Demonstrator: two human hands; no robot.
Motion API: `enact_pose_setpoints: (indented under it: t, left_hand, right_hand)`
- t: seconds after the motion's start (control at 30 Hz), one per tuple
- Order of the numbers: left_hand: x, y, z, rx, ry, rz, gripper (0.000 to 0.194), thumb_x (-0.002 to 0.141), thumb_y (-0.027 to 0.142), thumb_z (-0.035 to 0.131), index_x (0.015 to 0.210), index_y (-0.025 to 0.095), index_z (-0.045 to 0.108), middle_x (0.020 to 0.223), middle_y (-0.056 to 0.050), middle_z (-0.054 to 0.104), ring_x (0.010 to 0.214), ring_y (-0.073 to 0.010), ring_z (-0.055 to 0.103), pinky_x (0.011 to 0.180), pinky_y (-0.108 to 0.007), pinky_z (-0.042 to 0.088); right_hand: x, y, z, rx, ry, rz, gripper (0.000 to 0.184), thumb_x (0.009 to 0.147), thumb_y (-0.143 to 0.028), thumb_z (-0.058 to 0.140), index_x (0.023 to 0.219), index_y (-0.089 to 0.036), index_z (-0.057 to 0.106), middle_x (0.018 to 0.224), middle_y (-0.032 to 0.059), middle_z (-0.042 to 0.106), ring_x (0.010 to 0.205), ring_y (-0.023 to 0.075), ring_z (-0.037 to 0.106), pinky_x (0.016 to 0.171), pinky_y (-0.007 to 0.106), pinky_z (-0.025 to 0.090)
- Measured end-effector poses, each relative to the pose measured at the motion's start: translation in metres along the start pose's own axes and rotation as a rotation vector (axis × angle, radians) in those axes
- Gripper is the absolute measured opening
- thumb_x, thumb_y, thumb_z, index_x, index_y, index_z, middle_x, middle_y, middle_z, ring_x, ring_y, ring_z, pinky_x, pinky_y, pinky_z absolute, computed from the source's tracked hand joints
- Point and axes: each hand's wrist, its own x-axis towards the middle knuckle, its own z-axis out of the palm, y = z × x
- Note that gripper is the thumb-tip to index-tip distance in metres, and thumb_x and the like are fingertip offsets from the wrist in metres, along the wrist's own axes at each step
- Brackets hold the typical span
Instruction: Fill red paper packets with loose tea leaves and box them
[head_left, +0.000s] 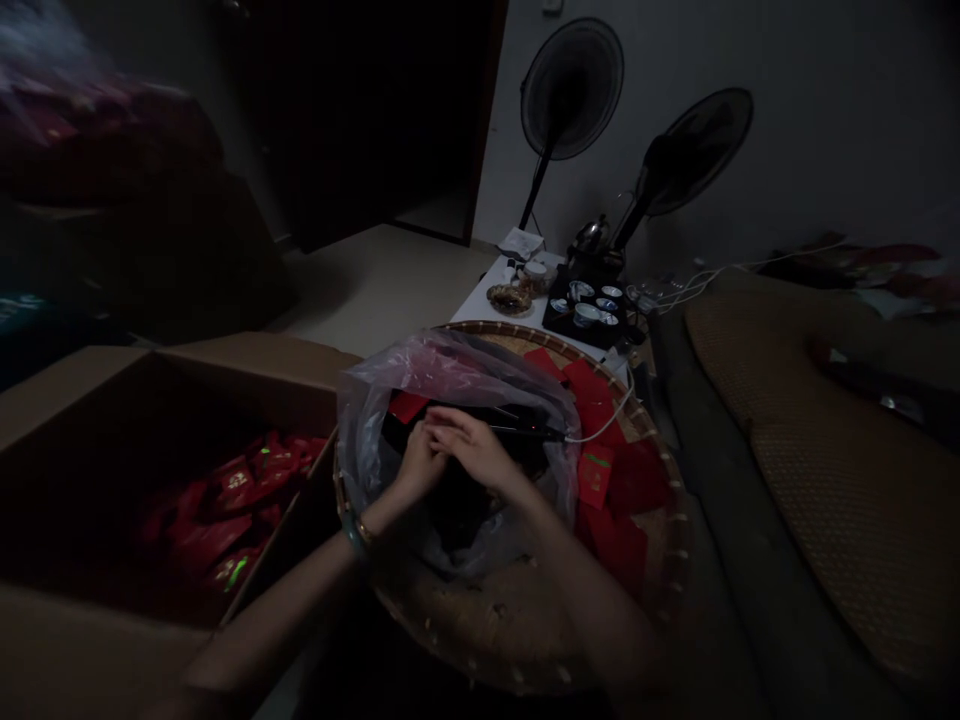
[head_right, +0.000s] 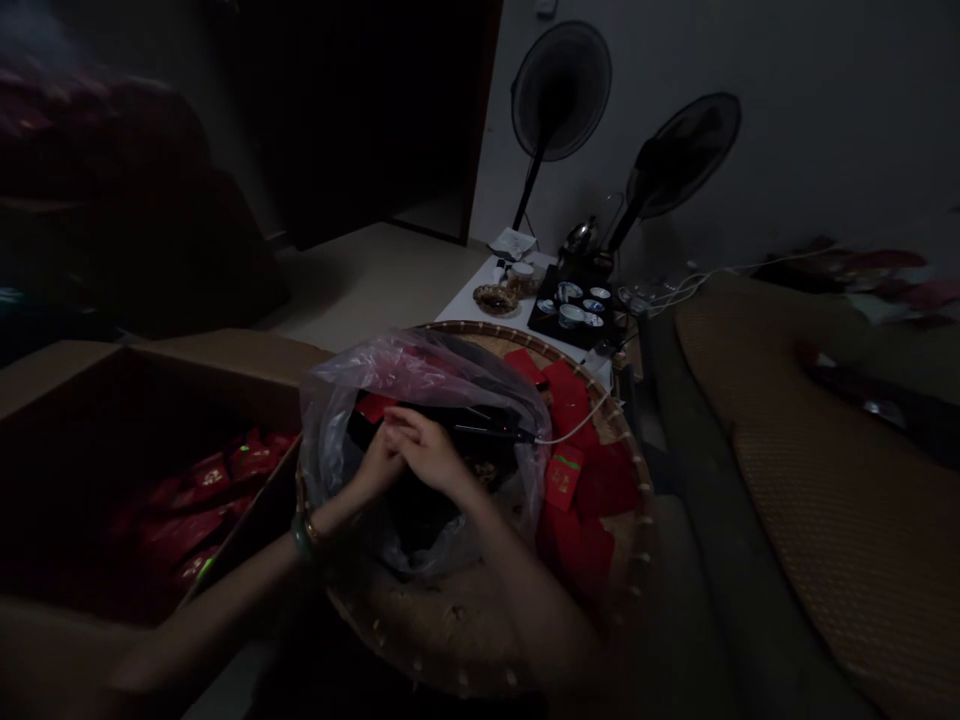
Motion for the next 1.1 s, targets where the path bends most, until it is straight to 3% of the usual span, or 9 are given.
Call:
enact_pose_setpoints:
  t: [0.03, 0.1, 0.17, 0.3, 0.43, 0.6, 0.73, 0.93, 1.1]
  left_hand:
    - [0.009, -0.001, -0.010, 0.066, 0.005, 0.014, 0.030, 0.081, 0.016, 0.054, 0.111, 0.016, 0.058, 0.116, -0.012, 0.056, 0.110, -0.0268, 0.048, 0.095, -0.047, 0.039]
    - [0.025, -0.002, -0.030, 0.519, 0.002, 0.073, 0.036, 0.081, 0.011, 0.048, 0.116, 0.015, 0.056, 0.121, -0.016, 0.053, 0.114, -0.0301, 0.044, 0.094, -0.047, 0.038]
    - [0.037, -0.004, -0.044, 0.794, -0.027, 0.076, 0.037, 0.082, 0.006, 0.040, 0.117, 0.010, 0.054, 0.117, -0.019, 0.054, 0.108, -0.0293, 0.048, 0.087, -0.042, 0.042]
    - [0.050, -0.007, -0.052, 0.974, -0.130, 0.076, 0.033, 0.082, 0.008, 0.041, 0.112, 0.006, 0.055, 0.106, -0.020, 0.059, 0.101, -0.0272, 0.054, 0.084, -0.037, 0.042]
    - [0.054, -0.008, -0.050, 0.969, -0.109, 0.041, 0.030, 0.085, 0.020, 0.043, 0.106, 0.007, 0.059, 0.103, -0.020, 0.062, 0.099, -0.0294, 0.055, 0.084, -0.039, 0.042]
    - [0.052, -0.007, -0.049, 0.925, -0.095, 0.052, 0.030, 0.087, 0.018, 0.038, 0.101, 0.007, 0.062, 0.094, -0.018, 0.066, 0.093, -0.0276, 0.059, 0.080, -0.036, 0.043]
    - [0.053, -0.010, -0.051, 0.872, -0.041, 0.022, 0.030, 0.084, 0.025, 0.046, 0.103, 0.007, 0.061, 0.095, -0.018, 0.066, 0.088, -0.0285, 0.061, 0.077, -0.036, 0.044]
    - [0.051, -0.013, -0.050, 0.776, -0.029, 0.106, 0.028, 0.075, 0.010, 0.049, 0.096, 0.011, 0.066, 0.096, -0.015, 0.067, 0.092, -0.0289, 0.059, 0.081, -0.037, 0.042]
    - [0.022, 0.000, -0.037, 0.368, -0.077, 0.010, 0.014, 0.073, 0.021, 0.060, 0.080, 0.019, 0.071, 0.082, -0.007, 0.070, 0.076, -0.0222, 0.062, 0.070, -0.031, 0.045]
  right_hand:
    - [-0.003, 0.011, -0.010, -0.070, 0.012, 0.042, 0.038, 0.078, -0.037, 0.055, 0.111, -0.019, 0.058, 0.113, 0.0089, 0.062, 0.098, 0.0197, 0.062, 0.085, 0.037, 0.050]
    - [-0.012, 0.033, -0.030, -0.275, 0.079, 0.086, 0.030, 0.078, -0.032, 0.054, 0.102, -0.017, 0.063, 0.102, 0.0084, 0.066, 0.092, 0.0201, 0.063, 0.083, 0.038, 0.051]
    - [-0.022, 0.050, -0.046, -0.447, 0.141, 0.097, 0.025, 0.077, -0.028, 0.054, 0.098, -0.018, 0.065, 0.099, 0.0075, 0.067, 0.091, 0.0206, 0.063, 0.081, 0.038, 0.051]
    - [-0.034, 0.067, -0.058, -0.550, 0.190, 0.125, 0.025, 0.077, -0.027, 0.053, 0.097, -0.018, 0.066, 0.092, 0.0060, 0.069, 0.083, 0.0194, 0.065, 0.076, 0.035, 0.051]
    - [-0.038, 0.071, -0.059, -0.523, 0.161, 0.157, 0.026, 0.078, -0.030, 0.053, 0.097, -0.017, 0.066, 0.088, 0.0053, 0.069, 0.079, 0.0177, 0.065, 0.073, 0.032, 0.051]
    - [-0.039, 0.076, -0.061, -0.492, 0.158, 0.165, 0.026, 0.078, -0.030, 0.052, 0.096, -0.018, 0.066, 0.088, 0.0037, 0.070, 0.077, 0.0154, 0.063, 0.071, 0.030, 0.051]
    - [-0.042, 0.084, -0.062, -0.489, 0.168, 0.161, 0.027, 0.078, -0.031, 0.053, 0.096, -0.017, 0.067, 0.083, 0.0033, 0.069, 0.074, 0.0150, 0.062, 0.070, 0.029, 0.050]
    - [-0.042, 0.092, -0.064, -0.456, 0.196, 0.158, 0.026, 0.080, -0.030, 0.052, 0.098, -0.018, 0.066, 0.081, 0.0028, 0.068, 0.075, 0.0153, 0.062, 0.068, 0.029, 0.051]
    - [-0.039, 0.086, -0.063, -0.509, 0.394, 0.019, 0.046, 0.080, -0.028, 0.052, 0.125, -0.020, 0.049, 0.115, 0.0097, 0.058, 0.084, 0.0154, 0.062, 0.079, 0.034, 0.051]
